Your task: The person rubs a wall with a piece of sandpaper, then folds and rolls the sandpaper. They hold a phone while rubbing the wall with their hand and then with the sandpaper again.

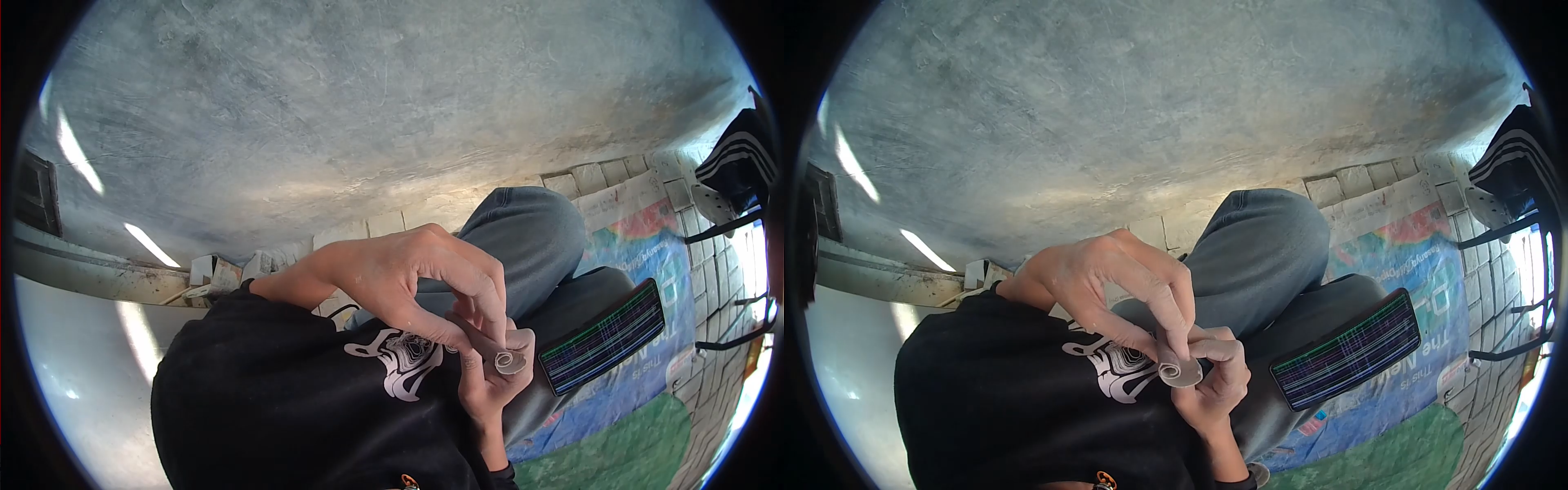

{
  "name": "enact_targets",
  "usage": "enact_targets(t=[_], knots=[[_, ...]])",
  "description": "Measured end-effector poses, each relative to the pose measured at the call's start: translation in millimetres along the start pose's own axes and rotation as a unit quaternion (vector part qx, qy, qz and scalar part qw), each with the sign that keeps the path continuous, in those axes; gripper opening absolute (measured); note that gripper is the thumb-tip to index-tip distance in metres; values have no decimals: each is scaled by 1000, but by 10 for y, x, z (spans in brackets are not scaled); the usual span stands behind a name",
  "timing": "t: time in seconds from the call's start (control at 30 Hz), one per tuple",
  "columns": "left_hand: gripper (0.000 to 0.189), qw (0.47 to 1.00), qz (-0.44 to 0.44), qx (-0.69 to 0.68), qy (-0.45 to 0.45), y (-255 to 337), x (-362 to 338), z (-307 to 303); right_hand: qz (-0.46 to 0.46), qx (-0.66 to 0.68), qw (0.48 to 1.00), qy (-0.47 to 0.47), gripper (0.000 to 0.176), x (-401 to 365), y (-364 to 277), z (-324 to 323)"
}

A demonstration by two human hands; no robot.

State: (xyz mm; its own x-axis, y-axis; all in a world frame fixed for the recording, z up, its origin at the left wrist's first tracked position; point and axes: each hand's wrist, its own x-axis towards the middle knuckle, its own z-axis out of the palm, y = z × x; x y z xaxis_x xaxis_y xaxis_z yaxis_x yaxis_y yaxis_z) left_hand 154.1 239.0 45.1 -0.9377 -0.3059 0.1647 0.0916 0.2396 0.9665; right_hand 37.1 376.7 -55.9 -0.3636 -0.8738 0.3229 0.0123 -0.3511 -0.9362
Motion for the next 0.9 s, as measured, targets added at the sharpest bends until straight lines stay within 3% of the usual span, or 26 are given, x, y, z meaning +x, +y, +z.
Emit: enact_targets(t=[0.07, 0.23, 0.43, 0.67, 0.9], knots=[[26, 1000, -6, -17, 3, -12, -14, -2, 20, 63, 998, 20, 22, 5, -5, 16], [23, 998, 20, -32, -51, -46, -36, -61, 18, 79, 997, -2, 20, 39, -28, 36], [23, 999, 5, -32, -7, -42, -50, -79, 4, 50, 999, 11, 18, 20, -12, 5], [23, 1000, -12, -10, -26, -53, -50, -117, 34, 67, 997, 26, 18, 9, -17, 41], [27, 998, 51, -27, -36, -118, -19, -121, 25, 77, 996, 24, 18, -21, 13, 37]])
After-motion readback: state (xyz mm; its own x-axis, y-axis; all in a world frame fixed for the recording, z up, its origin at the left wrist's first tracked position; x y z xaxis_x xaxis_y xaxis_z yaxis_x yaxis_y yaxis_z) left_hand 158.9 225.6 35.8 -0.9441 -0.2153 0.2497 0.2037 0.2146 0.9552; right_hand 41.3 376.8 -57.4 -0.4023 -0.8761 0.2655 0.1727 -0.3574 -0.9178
